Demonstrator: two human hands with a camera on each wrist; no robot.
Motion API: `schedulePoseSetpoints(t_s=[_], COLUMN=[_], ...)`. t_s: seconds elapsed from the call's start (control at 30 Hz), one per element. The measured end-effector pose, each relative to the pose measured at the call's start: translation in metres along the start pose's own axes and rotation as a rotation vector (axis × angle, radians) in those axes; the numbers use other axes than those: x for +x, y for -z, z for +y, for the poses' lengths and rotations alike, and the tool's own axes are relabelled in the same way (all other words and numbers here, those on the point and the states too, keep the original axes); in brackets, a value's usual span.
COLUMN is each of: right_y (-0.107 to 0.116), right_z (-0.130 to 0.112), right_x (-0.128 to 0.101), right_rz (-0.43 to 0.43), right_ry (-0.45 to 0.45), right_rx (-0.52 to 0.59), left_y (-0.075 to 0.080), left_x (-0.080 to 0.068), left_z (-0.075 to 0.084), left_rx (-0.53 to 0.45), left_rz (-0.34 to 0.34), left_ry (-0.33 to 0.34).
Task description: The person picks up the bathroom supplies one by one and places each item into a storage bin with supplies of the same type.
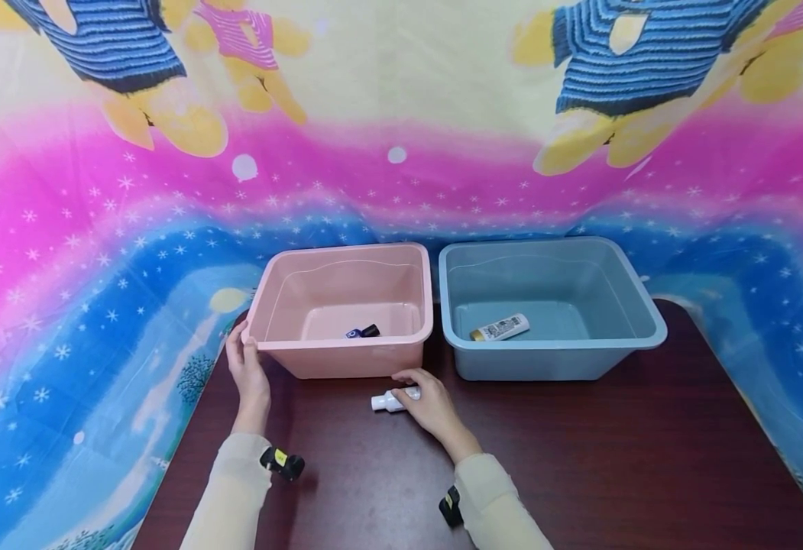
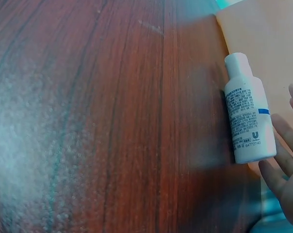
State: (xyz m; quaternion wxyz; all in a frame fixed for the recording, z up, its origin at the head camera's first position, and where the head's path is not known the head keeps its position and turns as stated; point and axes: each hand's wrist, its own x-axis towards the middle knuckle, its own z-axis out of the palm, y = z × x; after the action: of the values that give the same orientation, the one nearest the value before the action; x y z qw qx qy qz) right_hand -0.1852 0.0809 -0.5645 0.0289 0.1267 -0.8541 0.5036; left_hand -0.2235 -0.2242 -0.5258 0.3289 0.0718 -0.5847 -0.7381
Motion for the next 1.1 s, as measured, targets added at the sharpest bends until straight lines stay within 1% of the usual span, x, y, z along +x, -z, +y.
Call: schedulePoseSetpoints(t_s=[0.13, 0.23, 0.33, 0.47, 0.6, 0.7, 0.87, 1.1], right_y=[-0.001, -0.002, -0.003, -0.005, -0.007, -0.008, -0.009, -0.010], right_z=[0.002, 0.003, 0.004, 0.007, 0.008, 0.008, 0.008, 0.009], right_x=[0.001, 0.001, 0.002, 0.002, 0.002, 0.002, 0.001, 0.000], right_rz=[-0.029, -0.044, -0.052, -0.054, -0.050, -0.045, -0.051, -0.069], right_ry=[-0.052, -0.082, -0.093, -0.077, -0.066, -0.064, -0.057, -0.008], right_rx=[0.009, 0.007, -0.003, -0.022, -0.022, -0.018, -0.018, -0.022], left_y=[0.000, 0.001, 0.002, 0.001, -0.004, -0.008, -0.008, -0.008], left_x=[-0.001, -0.001, 0.000, -0.001, -0.006, -0.010, -0.011, -0.010], left_z=[-0.001, -0.001, -0.001, 0.005, 0.022, 0.031, 0.033, 0.031], left_rx=[0.009, 0.015, 0.008, -0.002, 0.015, 0.020, 0.027, 0.025], left_rz=[-0.001, -0.009, -0.018, -0.028, -0.037, -0.042, -0.044, -0.033], left_ry=[-0.006, 0.010, 0.021, 0.019, 0.016, 0.018, 0.025, 0.020])
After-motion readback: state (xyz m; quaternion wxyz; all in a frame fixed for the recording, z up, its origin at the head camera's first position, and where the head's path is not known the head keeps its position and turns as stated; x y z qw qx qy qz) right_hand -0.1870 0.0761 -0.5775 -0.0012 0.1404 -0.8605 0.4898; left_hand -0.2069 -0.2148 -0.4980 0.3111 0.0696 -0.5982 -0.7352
